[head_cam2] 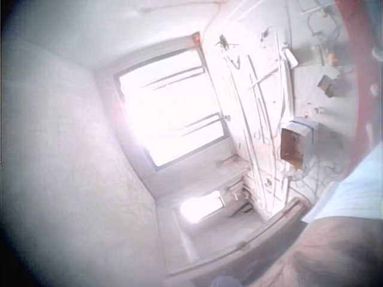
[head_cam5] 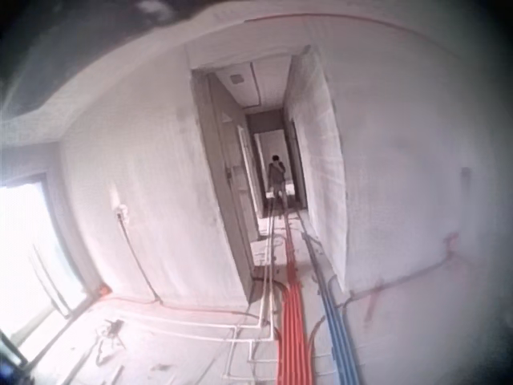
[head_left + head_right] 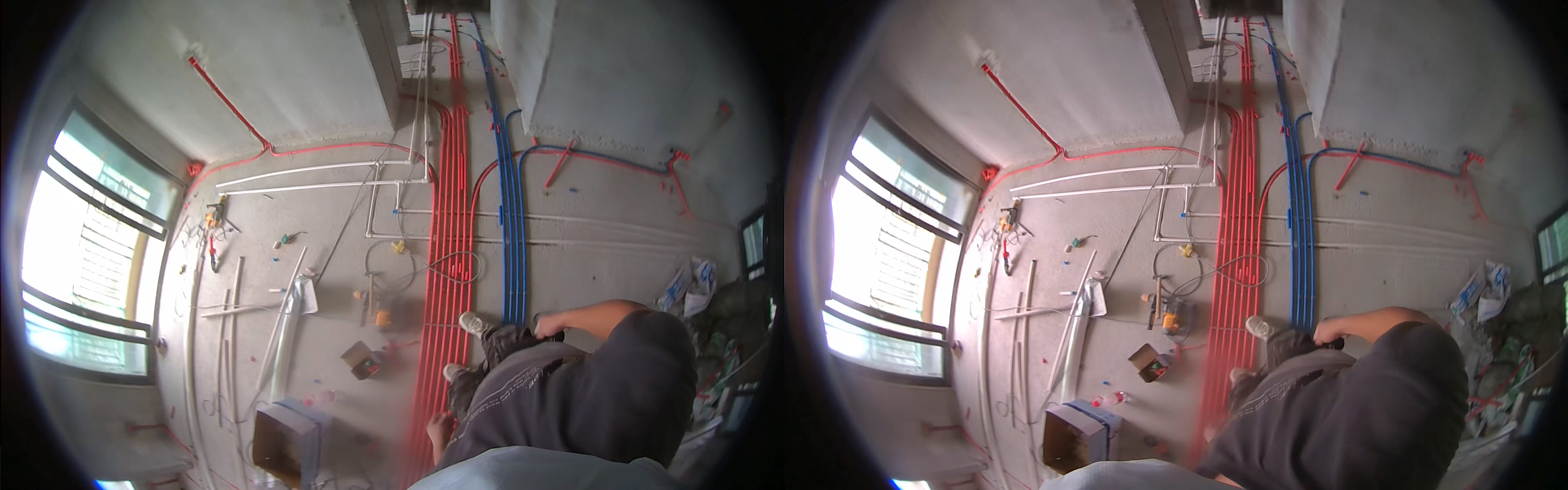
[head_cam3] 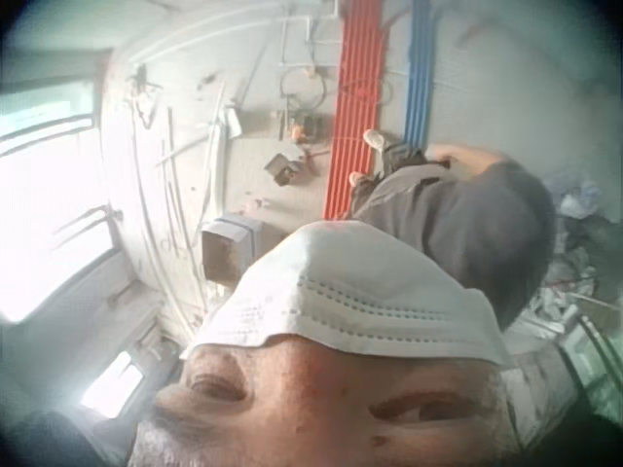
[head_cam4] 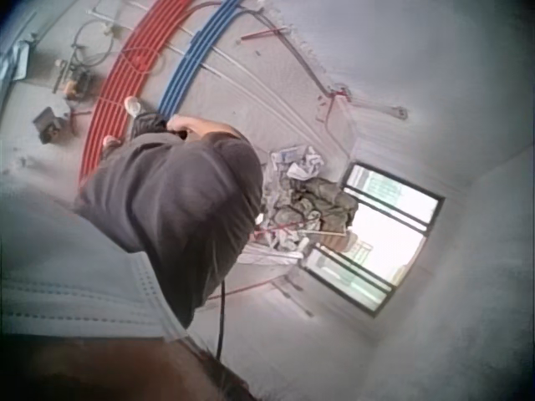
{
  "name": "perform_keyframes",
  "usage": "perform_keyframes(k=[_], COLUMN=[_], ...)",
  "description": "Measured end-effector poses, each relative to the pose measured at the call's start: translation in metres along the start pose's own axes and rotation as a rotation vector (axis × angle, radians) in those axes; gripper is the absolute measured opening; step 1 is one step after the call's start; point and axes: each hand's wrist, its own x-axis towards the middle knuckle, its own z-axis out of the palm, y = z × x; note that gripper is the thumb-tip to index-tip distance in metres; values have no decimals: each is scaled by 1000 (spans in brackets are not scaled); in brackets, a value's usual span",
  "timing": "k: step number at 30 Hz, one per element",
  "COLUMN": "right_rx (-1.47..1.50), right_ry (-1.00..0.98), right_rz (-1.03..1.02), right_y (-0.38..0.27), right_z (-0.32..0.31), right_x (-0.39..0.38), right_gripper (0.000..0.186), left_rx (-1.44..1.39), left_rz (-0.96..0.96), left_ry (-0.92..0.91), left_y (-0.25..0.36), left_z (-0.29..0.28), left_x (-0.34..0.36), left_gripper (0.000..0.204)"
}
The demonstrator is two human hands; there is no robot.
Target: The person secures blue and red plastic pipes to a concrete wall using a hammer and nails. They repeatedly position the pipes, place nails, and hammer them into the wall to hold the pipes in place.
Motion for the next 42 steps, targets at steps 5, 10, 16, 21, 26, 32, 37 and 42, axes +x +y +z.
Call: perform_keyframes(k=[5, 10, 16, 21, 26, 32, 37, 42], right_rx=[67, 312, 616, 893, 1132, 477, 992, 1332], right_ry=[328, 468, 699, 695, 476, 189, 395, 463], right_rz=[44, 140, 302, 586, 330, 145, 432, 471], right_y=[-48, -68, -65, -10, 4, 0, 22, 21], right_z=[37, 38, 26, 10, -9, -46, -26, -20], right_x=[-46, -55, -40, 32, 18, -18, 20, 53], right_gripper=[41, 36, 26, 35, 40, 38, 40, 43], left_rx=[-939, -988, 806, 378, 139, -120, -465, 175], left_rz=[-599, -627, -59, -112, -168, -215, -520, -156], left_ry=[232, 359, 67, -101, -156, -32, 133, 55], left_y=[98, -14, 8, 30, 78, 128, 209, 114], left_z=[-146, -205, -182, -94, -46, -65, -105, -84], left_x=[27, 11, -49, -52, -38, -32, -6, -3], left_gripper=[10, 23, 15, 15, 17, 22, 35, 17])
